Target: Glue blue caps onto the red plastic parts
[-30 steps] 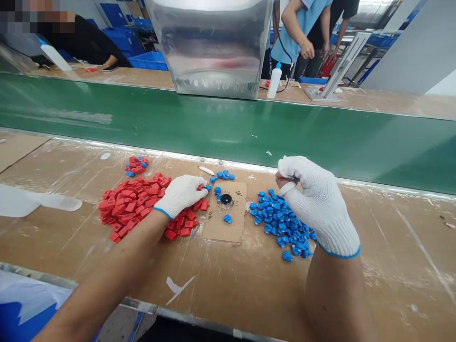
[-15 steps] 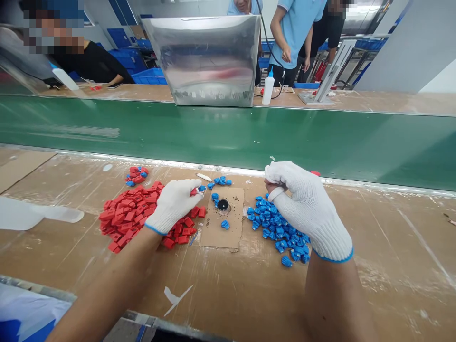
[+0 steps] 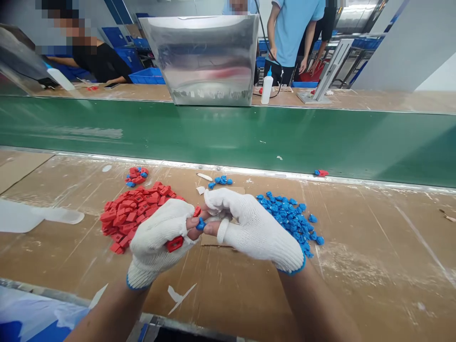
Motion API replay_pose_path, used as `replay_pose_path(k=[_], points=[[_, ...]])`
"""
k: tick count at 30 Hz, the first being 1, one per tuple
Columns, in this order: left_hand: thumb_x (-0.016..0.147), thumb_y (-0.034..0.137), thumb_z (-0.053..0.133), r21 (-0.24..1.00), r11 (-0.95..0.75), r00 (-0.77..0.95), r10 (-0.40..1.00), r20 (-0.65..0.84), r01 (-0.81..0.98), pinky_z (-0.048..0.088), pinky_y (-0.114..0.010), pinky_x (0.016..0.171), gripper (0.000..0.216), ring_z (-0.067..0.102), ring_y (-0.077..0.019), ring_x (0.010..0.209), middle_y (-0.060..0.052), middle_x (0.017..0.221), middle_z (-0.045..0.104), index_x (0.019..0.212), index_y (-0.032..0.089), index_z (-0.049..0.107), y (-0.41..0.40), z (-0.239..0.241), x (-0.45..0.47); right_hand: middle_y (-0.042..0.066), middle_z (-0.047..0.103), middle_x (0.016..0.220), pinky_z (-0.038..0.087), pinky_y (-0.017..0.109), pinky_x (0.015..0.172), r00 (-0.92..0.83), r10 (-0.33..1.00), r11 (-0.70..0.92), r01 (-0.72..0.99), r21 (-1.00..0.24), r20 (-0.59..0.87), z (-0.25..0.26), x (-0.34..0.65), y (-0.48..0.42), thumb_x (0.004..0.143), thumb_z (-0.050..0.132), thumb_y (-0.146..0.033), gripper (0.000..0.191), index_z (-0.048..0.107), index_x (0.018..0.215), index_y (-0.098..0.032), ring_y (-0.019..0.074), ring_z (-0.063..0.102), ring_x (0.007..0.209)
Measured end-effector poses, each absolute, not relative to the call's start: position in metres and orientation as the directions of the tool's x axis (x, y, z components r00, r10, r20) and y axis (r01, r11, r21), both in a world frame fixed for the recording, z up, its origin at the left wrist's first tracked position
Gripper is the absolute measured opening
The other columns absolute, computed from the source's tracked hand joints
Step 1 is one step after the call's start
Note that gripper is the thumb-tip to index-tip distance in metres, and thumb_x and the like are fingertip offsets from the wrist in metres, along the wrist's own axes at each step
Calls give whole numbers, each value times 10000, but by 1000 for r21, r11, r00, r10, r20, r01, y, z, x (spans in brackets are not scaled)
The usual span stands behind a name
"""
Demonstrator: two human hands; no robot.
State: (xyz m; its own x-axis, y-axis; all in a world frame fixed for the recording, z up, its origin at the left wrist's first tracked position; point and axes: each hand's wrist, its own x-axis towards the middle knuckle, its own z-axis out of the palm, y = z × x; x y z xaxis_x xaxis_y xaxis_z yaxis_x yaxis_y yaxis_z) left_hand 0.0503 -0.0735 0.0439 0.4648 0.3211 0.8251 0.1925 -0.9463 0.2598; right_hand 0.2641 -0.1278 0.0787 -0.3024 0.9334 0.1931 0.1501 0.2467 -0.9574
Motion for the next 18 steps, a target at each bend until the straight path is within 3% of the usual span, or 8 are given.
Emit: replay_pose_path(k=[5, 8, 13, 15, 18], points=[[888, 91, 718, 337, -924, 487, 382, 785, 181, 569, -308, 671, 145, 657, -159, 670, -9, 717, 686, 905, 235, 711, -74, 44, 53, 36, 746, 1031, 617, 333, 792, -312, 937, 197, 94, -976, 159, 75, 267, -128, 989, 718, -276, 102, 668, 1069, -237, 195, 717, 896], [875, 115, 739, 498, -854, 455, 508, 731, 151, 526, -258, 600, 105, 605, -131, 627, -1, 700, 672, 843, 209, 706, -77, 45, 61, 38, 742, 1053, 625, 318, 787, -295, 935, 215, 38, -976, 194, 72, 267, -128, 982, 683, -221, 116, 698, 1096, -237, 191, 737, 919], [820, 251, 756, 883, -466, 293, 855, 429, 66, 509, -255, 569, 80, 569, -123, 590, -10, 716, 691, 797, 193, 706, -80, 49, 77, 9, 737, 952, 608, 275, 674, -99, 946, 309, 2, -951, 308, 67, 263, -125, 923, 722, -201, 97, 739, 1010, -242, 152, 703, 787], [797, 325, 771, 952, -306, 292, 912, 287, 21, 495, -264, 561, 151, 562, -130, 590, -9, 695, 667, 807, 186, 712, -78, 52, 79, 0, 741, 904, 608, 278, 637, 14, 938, 346, 0, -938, 346, 66, 260, -123, 879, 781, -219, 98, 740, 962, -250, 158, 696, 759], [817, 403, 740, 988, -153, 428, 891, 150, -28, 446, -269, 571, 231, 514, -129, 601, 4, 664, 599, 790, 179, 693, -74, 54, 81, 2, 772, 892, 639, 319, 698, 150, 892, 414, 104, -904, 426, 64, 256, -119, 793, 858, -202, 153, 738, 871, -255, 185, 730, 805]])
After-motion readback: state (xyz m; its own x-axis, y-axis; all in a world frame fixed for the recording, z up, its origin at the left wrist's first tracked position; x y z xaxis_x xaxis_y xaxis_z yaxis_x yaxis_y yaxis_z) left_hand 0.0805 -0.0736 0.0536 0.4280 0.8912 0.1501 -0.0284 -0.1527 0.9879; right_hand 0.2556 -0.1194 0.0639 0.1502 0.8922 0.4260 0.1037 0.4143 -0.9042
